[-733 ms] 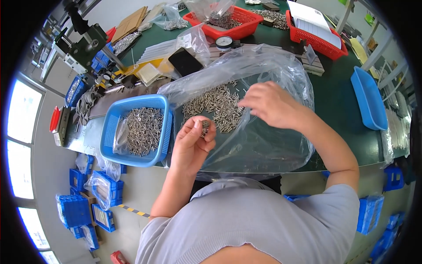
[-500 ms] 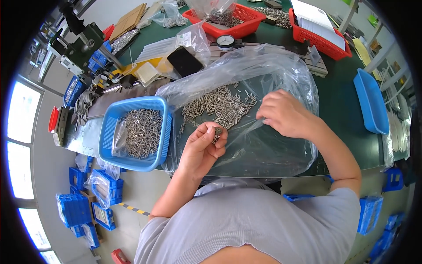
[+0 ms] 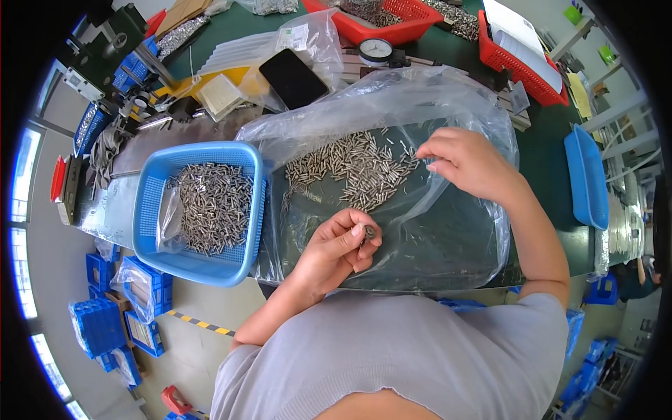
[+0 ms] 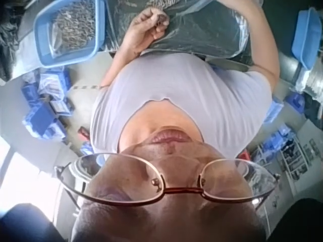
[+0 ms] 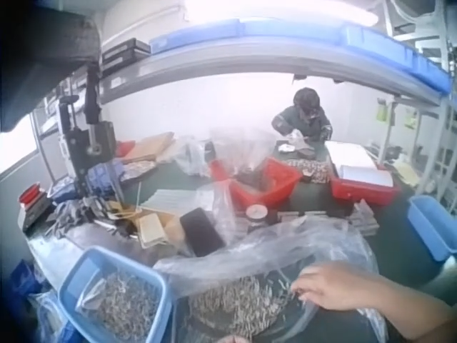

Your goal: Manually inserting small metal pins into a circular metal housing component at a workbench.

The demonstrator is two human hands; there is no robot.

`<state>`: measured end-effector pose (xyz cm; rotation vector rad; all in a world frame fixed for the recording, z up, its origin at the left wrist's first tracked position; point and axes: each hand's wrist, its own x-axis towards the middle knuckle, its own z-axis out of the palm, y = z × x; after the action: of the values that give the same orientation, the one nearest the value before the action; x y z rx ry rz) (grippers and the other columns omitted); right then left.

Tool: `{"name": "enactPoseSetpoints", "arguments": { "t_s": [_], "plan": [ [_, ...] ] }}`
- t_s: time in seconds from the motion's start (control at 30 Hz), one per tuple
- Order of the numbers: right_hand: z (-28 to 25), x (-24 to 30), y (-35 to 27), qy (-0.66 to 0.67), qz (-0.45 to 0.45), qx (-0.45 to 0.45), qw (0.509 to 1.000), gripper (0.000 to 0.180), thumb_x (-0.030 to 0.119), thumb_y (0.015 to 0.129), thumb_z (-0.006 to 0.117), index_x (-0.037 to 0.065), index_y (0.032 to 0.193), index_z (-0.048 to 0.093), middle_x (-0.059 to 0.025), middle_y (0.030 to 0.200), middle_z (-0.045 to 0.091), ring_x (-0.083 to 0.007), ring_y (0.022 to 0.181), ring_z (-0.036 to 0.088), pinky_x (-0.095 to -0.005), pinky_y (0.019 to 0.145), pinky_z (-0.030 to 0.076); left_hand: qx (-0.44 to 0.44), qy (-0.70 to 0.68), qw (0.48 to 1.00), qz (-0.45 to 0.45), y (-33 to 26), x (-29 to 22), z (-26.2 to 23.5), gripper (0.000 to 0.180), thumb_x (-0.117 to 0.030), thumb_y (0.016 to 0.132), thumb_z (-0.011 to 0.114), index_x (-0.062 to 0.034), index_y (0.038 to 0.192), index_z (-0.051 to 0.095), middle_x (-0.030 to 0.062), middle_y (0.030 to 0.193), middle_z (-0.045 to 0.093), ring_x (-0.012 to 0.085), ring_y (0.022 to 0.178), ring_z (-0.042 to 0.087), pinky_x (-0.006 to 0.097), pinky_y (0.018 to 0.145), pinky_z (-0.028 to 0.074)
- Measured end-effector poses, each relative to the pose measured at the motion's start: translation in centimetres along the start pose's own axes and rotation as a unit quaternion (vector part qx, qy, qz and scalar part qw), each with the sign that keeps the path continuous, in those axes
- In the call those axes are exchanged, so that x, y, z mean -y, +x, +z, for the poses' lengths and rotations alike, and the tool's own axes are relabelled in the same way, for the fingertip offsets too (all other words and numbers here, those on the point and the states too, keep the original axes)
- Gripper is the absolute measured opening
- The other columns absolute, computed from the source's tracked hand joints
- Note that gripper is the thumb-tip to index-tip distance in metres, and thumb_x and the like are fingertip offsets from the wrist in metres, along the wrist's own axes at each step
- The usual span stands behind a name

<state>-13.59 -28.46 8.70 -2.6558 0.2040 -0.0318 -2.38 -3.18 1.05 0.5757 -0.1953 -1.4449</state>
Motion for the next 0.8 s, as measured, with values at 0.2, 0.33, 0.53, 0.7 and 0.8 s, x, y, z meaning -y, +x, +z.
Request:
{"name": "enactPoseSetpoints", "arguments": {
  "t_s": [0.2, 0.33, 0.53, 0.7, 0.8],
  "plan": [
    [1.7, 0.2, 1.8, -0.128, -0.013, 0.04, 0.991, 0.032, 0.011, 0.068, 0.073, 0.005, 0.097, 0.059, -0.0109, 0.089, 0.06, -0.0326, 0.089, 0.058, -0.0418, 0.076, 0.046, 0.019, -0.025, 0.999, -0.019, -0.4, -0.3, -0.2, 0.016, -0.019, 0.094, 0.057, -0.0052, 0.102, 0.054, 0.007, 0.089, 0.058, 0.0094, 0.068, 0.045, 0.023, 0.056, 0.036],
    [3.3, 0.6, 3.3, -0.079, -0.043, 0.049, 0.995, 0.031, 0.012, 0.068, 0.073, 0.004, 0.093, 0.057, -0.0115, 0.087, 0.059, -0.033, 0.087, 0.057, -0.042, 0.075, 0.046, 0.06, -0.001, 0.997, -0.048, -0.5, -0.3, -0.4, 0.016, -0.018, 0.094, 0.056, -0.0044, 0.102, 0.053, 0.0067, 0.089, 0.058, 0.0088, 0.066, 0.045, 0.023, 0.055, 0.036],
    [3.7, 3.0, 4.0, -0.071, -0.139, -0.029, 0.987, 0.03, 0.012, 0.068, 0.072, 0.006, 0.094, 0.059, -0.0091, 0.088, 0.057, -0.0301, 0.085, 0.057, -0.0406, 0.073, 0.047, 0.081, 0.101, 0.986, -0.102, -0.9, -0.4, -0.1, 0.025, -0.021, 0.09, 0.063, -0.0002, 0.1, 0.054, 0.0084, 0.088, 0.058, 0.0086, 0.064, 0.045, 0.023, 0.054, 0.035],
    [6.4, 4.2, 3.9, 0.041, -0.238, 0.039, 0.97, 0.033, 0.01, 0.062, 0.075, 0.01, 0.092, 0.063, -0.0064, 0.088, 0.054, -0.0263, 0.08, 0.059, -0.0372, 0.068, 0.049, 0.092, 0.101, 0.982, -0.134, -0.7, -0.7, 0.0, 0.016, -0.018, 0.092, 0.059, -0.0041, 0.098, 0.054, 0.0037, 0.089, 0.059, 0.0053, 0.066, 0.047, 0.02, 0.056, 0.038],
    [7.0, 4.3, 4.7, 0.061, -0.246, 0.072, 0.965, 0.022, 0.01, 0.065, 0.075, 0.009, 0.084, 0.063, -0.0063, 0.087, 0.054, -0.0254, 0.075, 0.061, -0.0369, 0.063, 0.05, 0.093, 0.091, 0.982, -0.133, -0.7, -0.6, -0.1, 0.016, -0.018, 0.092, 0.059, -0.0042, 0.098, 0.054, 0.0038, 0.088, 0.059, 0.0052, 0.066, 0.047, 0.02, 0.056, 0.038]
  ]
}}
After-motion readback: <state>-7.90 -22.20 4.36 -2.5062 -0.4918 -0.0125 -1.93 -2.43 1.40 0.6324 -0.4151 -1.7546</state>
